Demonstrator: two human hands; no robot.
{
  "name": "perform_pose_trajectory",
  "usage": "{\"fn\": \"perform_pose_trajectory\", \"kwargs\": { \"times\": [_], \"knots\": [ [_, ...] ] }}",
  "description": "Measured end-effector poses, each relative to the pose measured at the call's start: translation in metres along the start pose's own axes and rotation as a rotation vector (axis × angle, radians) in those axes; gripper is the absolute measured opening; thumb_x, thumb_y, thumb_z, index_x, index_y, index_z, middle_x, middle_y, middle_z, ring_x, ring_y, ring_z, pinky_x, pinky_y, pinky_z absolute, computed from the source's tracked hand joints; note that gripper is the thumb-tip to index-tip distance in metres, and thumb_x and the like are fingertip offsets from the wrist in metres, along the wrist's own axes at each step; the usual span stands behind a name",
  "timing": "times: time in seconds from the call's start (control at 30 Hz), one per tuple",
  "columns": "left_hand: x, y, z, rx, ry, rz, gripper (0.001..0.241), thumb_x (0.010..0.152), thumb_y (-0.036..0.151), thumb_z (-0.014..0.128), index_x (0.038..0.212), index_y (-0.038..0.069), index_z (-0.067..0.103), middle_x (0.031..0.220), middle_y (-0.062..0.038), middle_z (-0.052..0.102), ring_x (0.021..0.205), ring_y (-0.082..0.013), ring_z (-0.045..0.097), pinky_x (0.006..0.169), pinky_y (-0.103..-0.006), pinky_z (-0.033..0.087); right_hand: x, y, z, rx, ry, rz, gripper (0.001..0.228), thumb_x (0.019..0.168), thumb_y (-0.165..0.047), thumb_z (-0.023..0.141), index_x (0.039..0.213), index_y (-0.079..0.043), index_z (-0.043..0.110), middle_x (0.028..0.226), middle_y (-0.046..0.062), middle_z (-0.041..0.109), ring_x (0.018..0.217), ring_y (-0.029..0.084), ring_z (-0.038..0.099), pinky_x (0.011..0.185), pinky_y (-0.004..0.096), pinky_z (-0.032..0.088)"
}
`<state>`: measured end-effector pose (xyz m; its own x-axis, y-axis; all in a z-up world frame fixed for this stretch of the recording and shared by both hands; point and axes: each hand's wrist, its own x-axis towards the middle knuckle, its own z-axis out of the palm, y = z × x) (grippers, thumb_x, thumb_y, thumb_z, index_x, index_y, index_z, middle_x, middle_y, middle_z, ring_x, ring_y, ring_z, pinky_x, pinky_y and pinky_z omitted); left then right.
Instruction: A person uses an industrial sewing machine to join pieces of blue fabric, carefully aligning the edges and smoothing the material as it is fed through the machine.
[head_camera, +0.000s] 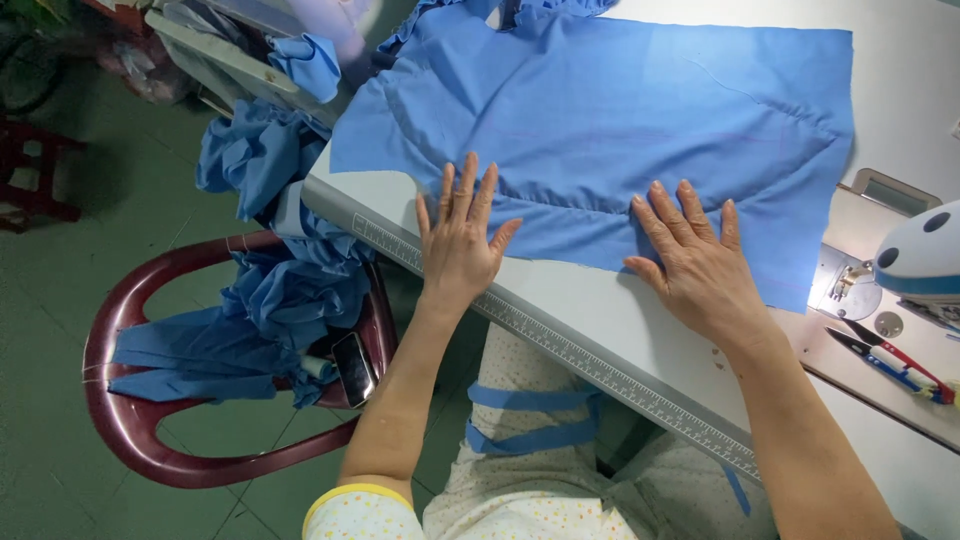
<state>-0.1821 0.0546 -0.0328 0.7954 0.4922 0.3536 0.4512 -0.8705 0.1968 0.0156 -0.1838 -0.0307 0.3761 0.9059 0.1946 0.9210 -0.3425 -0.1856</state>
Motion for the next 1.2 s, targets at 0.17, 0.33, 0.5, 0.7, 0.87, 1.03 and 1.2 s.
{"fn": "perform_pose_trajectory", "kwargs": {
  "times": [0.17, 0.33, 0.5, 0.7, 0.87, 1.03, 1.2],
  "knots": [
    [-0.004, -0.008, 0.018, -0.013, 0.369, 0.218, 0.04, 0.1, 0.043, 0.059, 0.129, 0.017, 0.068, 0.14, -0.005, 0.059, 0.136, -0.0281, 0.05, 0.11, -0.0475, 0.035, 0.011, -0.023, -0.011, 0.048, 0.151, -0.114, 0.073, 0.1, -0.055, 0.041, 0.161, -0.017, 0.031, 0.167, 0.014, 0.026, 0.154, 0.033, 0.016, 0.118, 0.065, 0.009],
    [-0.006, 0.013, 0.0, -0.088, 0.252, 0.222, 0.033, 0.097, 0.034, 0.066, 0.123, 0.015, 0.069, 0.131, -0.002, 0.064, 0.123, -0.0222, 0.057, 0.104, -0.0456, 0.037, 0.013, 0.004, -0.009, 0.003, -0.042, -0.046, 0.07, 0.098, -0.061, 0.03, 0.16, -0.027, 0.028, 0.165, 0.004, 0.027, 0.155, 0.027, 0.015, 0.117, 0.068, 0.007],
    [-0.023, 0.078, -0.004, -0.157, 0.021, 0.209, 0.051, 0.095, 0.041, 0.064, 0.136, 0.011, 0.061, 0.147, -0.009, 0.055, 0.132, -0.026, 0.05, 0.107, -0.0519, 0.036, 0.004, 0.004, -0.014, -0.058, 0.192, -0.029, 0.059, 0.11, -0.043, 0.035, 0.152, -0.005, 0.052, 0.164, 0.022, 0.041, 0.152, 0.043, 0.034, 0.115, 0.073, 0.019],
    [-0.021, 0.063, -0.007, -0.049, 0.044, 0.116, 0.06, 0.098, 0.053, 0.055, 0.144, 0.013, 0.056, 0.156, -0.004, 0.046, 0.138, -0.0215, 0.044, 0.106, -0.0559, 0.034, 0.002, -0.003, 0.003, -0.107, 0.02, -0.096, 0.071, 0.099, -0.054, 0.034, 0.163, -0.025, 0.023, 0.168, 0.001, 0.024, 0.156, 0.028, 0.018, 0.12, 0.059, 0.016],
    [-0.014, -0.014, -0.017, 0.135, -0.023, -0.152, 0.06, 0.1, 0.059, 0.041, 0.144, 0.02, 0.054, 0.154, 0.001, 0.047, 0.136, -0.0281, 0.044, 0.095, -0.0604, 0.035, 0.002, -0.003, 0.001, -0.078, -0.048, -0.057, 0.07, 0.1, -0.056, 0.027, 0.162, -0.026, 0.019, 0.169, -0.001, 0.019, 0.156, 0.025, 0.011, 0.12, 0.057, 0.011],
    [-0.012, 0.008, -0.017, 0.073, 0.12, 0.075, 0.053, 0.099, 0.052, 0.056, 0.139, 0.018, 0.061, 0.15, 0.0, 0.053, 0.139, -0.028, 0.045, 0.106, -0.0565, 0.033, 0.005, -0.016, -0.008, -0.027, 0.086, -0.11, 0.069, 0.101, -0.052, 0.036, 0.161, -0.02, 0.027, 0.168, 0.008, 0.026, 0.155, 0.033, 0.019, 0.12, 0.062, 0.013],
    [-0.003, 0.016, -0.005, -0.02, 0.043, 0.206, 0.059, 0.101, 0.057, 0.046, 0.145, 0.02, 0.054, 0.153, 0.003, 0.05, 0.145, -0.0243, 0.044, 0.112, -0.0672, 0.032, 0.006, -0.015, -0.002, -0.084, 0.035, -0.12, 0.071, 0.098, -0.055, 0.036, 0.161, -0.023, 0.028, 0.167, 0.003, 0.029, 0.155, 0.028, 0.021, 0.119, 0.062, 0.017]
  ]
}}
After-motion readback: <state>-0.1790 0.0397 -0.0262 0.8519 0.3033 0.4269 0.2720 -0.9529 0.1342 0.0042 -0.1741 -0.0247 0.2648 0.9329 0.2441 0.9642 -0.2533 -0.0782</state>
